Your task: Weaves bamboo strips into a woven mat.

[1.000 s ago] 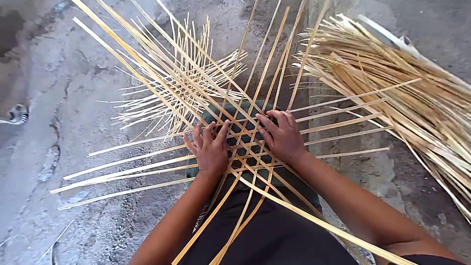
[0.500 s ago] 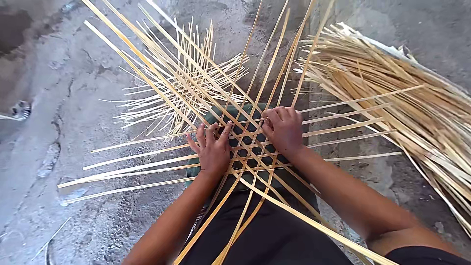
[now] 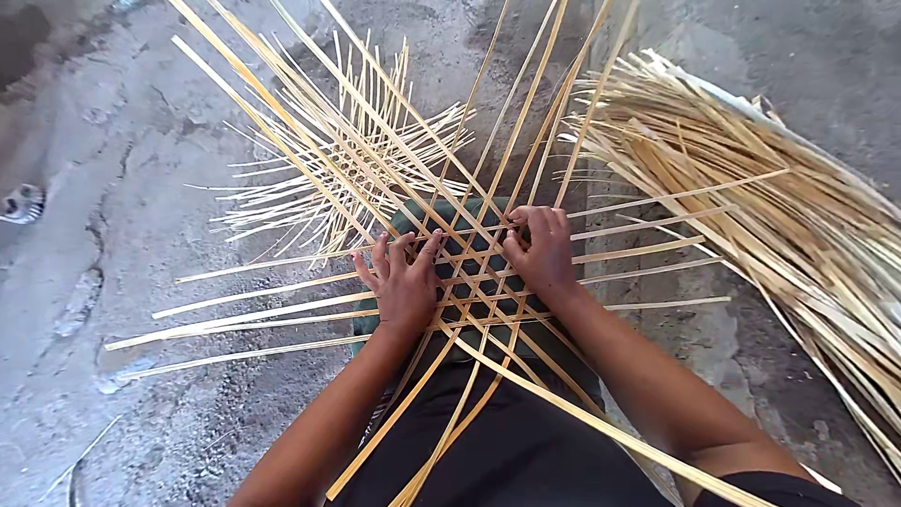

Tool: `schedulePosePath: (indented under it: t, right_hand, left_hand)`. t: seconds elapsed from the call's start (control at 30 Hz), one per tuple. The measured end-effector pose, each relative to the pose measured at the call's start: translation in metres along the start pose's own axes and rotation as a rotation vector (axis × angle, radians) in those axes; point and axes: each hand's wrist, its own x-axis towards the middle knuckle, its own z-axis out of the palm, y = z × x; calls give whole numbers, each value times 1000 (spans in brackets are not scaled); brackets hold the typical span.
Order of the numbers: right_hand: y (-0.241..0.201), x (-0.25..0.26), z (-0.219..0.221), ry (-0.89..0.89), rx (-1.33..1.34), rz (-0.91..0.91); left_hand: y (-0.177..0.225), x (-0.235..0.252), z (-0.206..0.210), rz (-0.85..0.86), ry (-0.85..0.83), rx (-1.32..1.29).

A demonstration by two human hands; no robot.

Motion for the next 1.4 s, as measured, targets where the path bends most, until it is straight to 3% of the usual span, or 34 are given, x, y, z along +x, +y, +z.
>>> schedulePosePath:
  t: [0.23, 0.4, 0.47, 0.57, 0.67, 0.83, 0.93, 1.0, 1.17, 1.23, 1.33, 1.4]
  right_hand:
    - [1, 3, 2, -15, 79, 52]
    - [-6, 14, -13, -147, 96, 107]
    - [-9, 25, -19, -242, 89, 157]
    - [-17, 60, -38, -539, 36, 256]
    - [-22, 89, -45, -701, -32, 289]
    - [-4, 94, -34, -768, 92, 340]
    - [12, 85, -38, -696, 373, 403]
    - [18, 70, -35, -577, 486, 405]
    - [34, 32, -9, -188, 582, 376]
    - [38, 27, -2, -147, 634, 371]
    - [39, 31, -1, -164, 675, 401]
    - [32, 36, -4, -188, 670, 477]
  left_hand:
    - [-2, 0, -3, -4, 9, -28]
    - [-1, 11, -21, 20, -116, -34]
    - [2, 27, -42, 58, -237, -7]
    - [13, 67, -71, 110, -442, -22]
    - [30, 103, -68, 142, -499, -270]
    - [65, 132, -21, -161, -570, -1013]
    - [75, 133, 3, -364, -604, -1462]
    - [77, 132, 19, -412, -606, -1495]
    - [88, 150, 26, -182, -876, -850]
    - [86, 151, 28, -126, -890, -912]
    - [73, 138, 31, -56, -774, -1242]
    - [70, 132, 32, -25, -713, -1325]
